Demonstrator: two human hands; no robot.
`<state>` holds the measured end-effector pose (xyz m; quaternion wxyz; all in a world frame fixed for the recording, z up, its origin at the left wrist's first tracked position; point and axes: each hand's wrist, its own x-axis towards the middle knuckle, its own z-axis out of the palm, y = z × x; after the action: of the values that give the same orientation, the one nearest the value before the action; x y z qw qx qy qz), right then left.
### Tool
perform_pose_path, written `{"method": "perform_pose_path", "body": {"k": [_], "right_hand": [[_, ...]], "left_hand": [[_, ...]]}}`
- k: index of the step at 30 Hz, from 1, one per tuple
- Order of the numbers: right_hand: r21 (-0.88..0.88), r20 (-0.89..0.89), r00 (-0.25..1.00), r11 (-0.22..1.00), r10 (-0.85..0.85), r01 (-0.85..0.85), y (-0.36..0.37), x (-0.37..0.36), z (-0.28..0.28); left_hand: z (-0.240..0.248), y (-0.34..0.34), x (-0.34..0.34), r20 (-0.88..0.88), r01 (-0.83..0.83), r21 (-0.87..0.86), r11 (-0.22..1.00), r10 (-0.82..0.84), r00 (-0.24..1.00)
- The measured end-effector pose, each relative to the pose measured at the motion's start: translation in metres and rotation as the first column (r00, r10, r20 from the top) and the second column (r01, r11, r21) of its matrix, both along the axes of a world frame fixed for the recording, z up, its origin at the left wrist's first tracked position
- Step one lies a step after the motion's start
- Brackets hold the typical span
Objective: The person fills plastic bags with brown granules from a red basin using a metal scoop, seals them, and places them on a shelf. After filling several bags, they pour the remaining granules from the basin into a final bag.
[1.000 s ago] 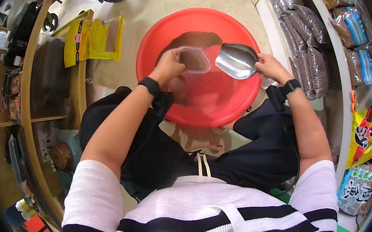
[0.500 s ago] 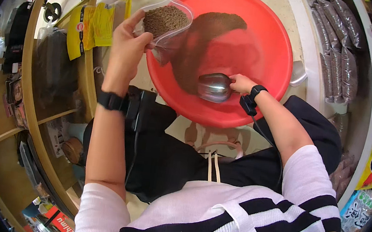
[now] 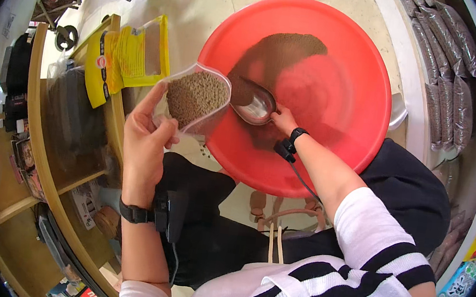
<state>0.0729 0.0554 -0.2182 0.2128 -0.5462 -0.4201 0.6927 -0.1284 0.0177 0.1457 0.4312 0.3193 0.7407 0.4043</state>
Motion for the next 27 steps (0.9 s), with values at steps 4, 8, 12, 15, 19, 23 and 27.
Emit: {"method": "perform_pose_path", "body": {"k": [4,8,12,15,19,23,27], "right_hand": [[0.043,-0.041,0.997,0.997,-0.061,0.063,0.016,0.001,0.006],[0.096,-0.119,0.993,0.995,-0.006,0.018,0.034,0.022,0.025],[0.11,-0.235,0.972,0.994,0.03,-0.004,0.062,0.069,0.076],[0.148,-0.188,0.975,0.985,0.116,-0.088,0.089,0.115,0.138],[0.151,-0.091,0.974,0.97,0.206,-0.191,0.106,0.171,0.236],[0.225,0.115,0.964,0.939,0.24,-0.261,0.091,0.217,0.324],[0.223,0.193,0.948,0.93,0.252,-0.293,0.063,0.227,0.367]], "left_hand": [[0.0,-0.002,0.005,0.044,0.023,0.07,0.997,-0.026,0.999],[0.001,-0.004,0.01,-0.013,0.054,-0.012,0.998,-0.054,0.998],[-0.001,-0.004,0.024,0.002,0.156,0.021,0.988,-0.156,0.988],[-0.007,-0.004,0.038,0.064,0.247,0.101,0.964,-0.254,0.965],[-0.029,-0.002,0.06,0.082,0.323,0.199,0.925,-0.344,0.935],[-0.063,0.004,0.085,0.015,0.379,0.211,0.901,-0.391,0.92],[-0.09,0.007,0.119,-0.087,0.49,0.241,0.838,-0.484,0.871]]}}
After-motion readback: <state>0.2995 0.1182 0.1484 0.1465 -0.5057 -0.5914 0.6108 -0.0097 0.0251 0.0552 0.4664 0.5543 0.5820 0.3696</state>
